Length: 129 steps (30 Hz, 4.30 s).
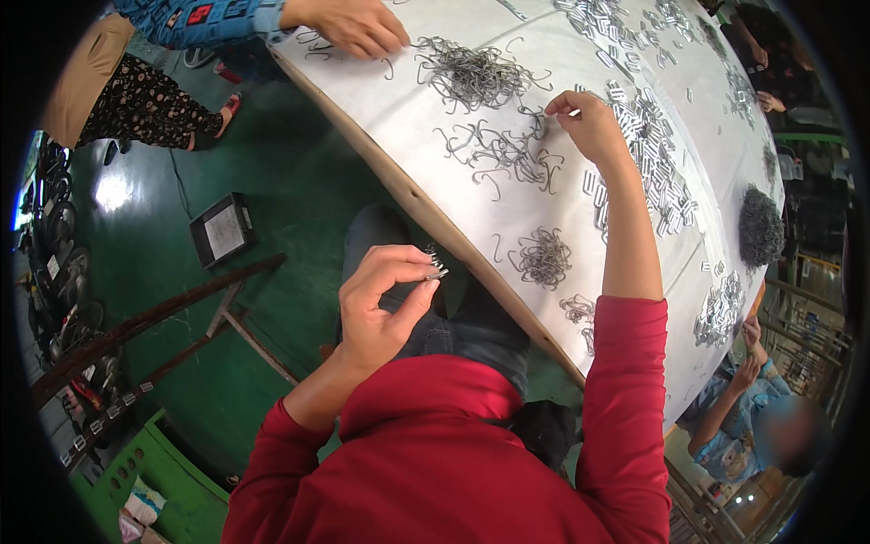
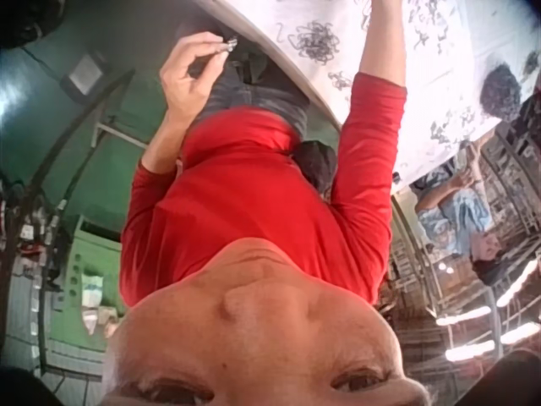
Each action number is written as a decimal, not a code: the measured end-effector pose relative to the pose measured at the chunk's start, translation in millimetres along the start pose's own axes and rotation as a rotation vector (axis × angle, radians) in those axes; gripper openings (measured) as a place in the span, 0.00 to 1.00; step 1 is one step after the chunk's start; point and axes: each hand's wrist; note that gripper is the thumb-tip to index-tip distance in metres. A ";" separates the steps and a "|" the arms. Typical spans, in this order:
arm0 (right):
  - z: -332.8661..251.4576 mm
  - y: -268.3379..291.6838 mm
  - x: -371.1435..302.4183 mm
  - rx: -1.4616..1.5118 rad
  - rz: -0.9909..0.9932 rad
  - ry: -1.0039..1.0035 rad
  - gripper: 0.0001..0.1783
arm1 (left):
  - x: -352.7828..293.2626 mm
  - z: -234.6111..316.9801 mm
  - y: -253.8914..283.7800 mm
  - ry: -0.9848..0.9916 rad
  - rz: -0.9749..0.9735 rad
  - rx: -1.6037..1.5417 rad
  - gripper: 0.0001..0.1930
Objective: The person repeatedly picks up small metal hooks and rectangular metal pieces from a table, inserts the hooks into the pieces, and places the assembled units onto a nearby rack. The process is continuous and repetitive throughout the clip.
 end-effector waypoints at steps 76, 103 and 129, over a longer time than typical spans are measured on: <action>-19.3 -17.1 27.5 -0.128 0.167 0.198 0.15 | -5.2 -4.7 0.1 -0.027 -0.032 0.006 0.07; -63.6 -5.9 41.4 0.206 0.160 0.264 0.16 | -6.7 -9.8 9.5 -0.068 -0.011 0.057 0.07; -131.3 -20.8 -52.5 0.600 -0.279 0.002 0.10 | -14.0 -10.3 12.4 -0.079 0.060 0.095 0.06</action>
Point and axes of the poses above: each hand's wrist, its own x-axis towards the middle knuckle, its own y-axis out of the back of the hand, z = x × y, and after that the axes turned 1 degree about -z, right-handed
